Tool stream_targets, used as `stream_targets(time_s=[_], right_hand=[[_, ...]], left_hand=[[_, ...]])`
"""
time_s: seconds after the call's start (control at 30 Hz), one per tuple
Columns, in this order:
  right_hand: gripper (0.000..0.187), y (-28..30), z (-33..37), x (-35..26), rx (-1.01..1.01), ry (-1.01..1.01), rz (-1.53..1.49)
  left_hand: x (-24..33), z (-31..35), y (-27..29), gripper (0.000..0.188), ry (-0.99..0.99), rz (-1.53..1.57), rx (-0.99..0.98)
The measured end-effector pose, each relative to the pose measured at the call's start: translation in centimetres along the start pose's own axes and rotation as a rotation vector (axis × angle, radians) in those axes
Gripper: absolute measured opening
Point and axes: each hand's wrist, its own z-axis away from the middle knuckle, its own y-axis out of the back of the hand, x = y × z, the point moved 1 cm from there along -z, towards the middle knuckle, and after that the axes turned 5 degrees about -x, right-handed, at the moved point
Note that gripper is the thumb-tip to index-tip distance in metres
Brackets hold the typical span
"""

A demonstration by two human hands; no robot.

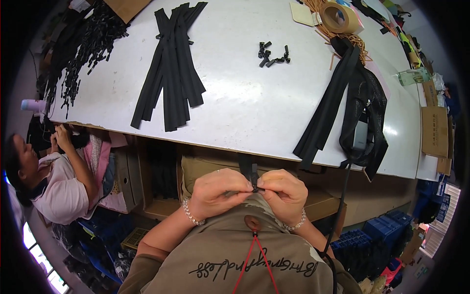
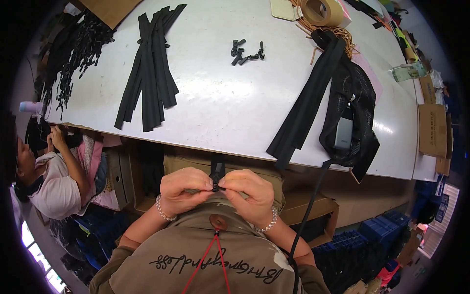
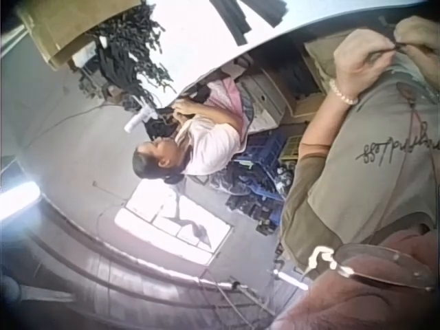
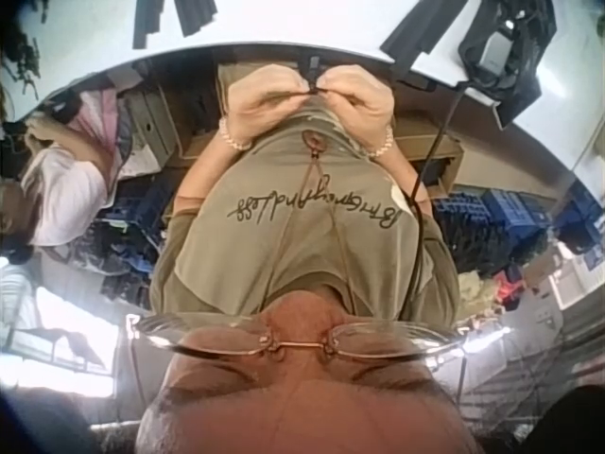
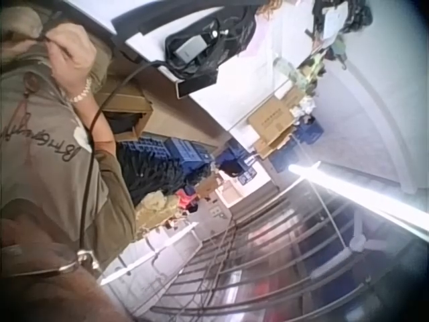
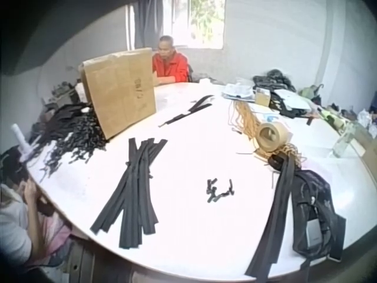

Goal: The person is assembling bag straps by threading fabric webbing through plastic buckles at a manufacturing workbench.

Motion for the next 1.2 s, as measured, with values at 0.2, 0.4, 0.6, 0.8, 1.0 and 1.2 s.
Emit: stream_targets(time_s=[0.2, 0.4, 0.6, 0.8, 1.0, 1.2], right_hand=[[0.015, -0.1, 0.2, 0.4, 0.001, -0.064, -0.044], [0.014, -0.4, 0.7, 0.9, -0.007, -0.142, -0.149], [0.018, -1.3, 0.9, 0.0, 0.149, -0.285, -0.332], [0.022, -0.4, 1.0, 0.9, -0.04, -0.076, -0.07], [0.016, -1.1, 1.6, 0.9, 0.05, -0.229, -0.25], [0.014, -1.3, 1.5, 0.5, 0.05, -0.265, -0.345]], left_hand=[[0.0, 0.0, -0.1, 0.02, -0.012, -0.032, 0.009], [-0.1, 0.1, -0.2, 0.02, 0.017, -0.022, 0.008], [0.1, 0.1, -0.3, 0.019, 0.056, -0.047, 0.011], [0.4, 0.3, -0.6, 0.018, 0.288, -0.045, 0.019], [0.3, 0.4, -0.8, 0.014, 0.229, -0.06, 0.011], [0.3, 0.6, -0.9, 0.013, 0.202, -0.064, 0.024]])
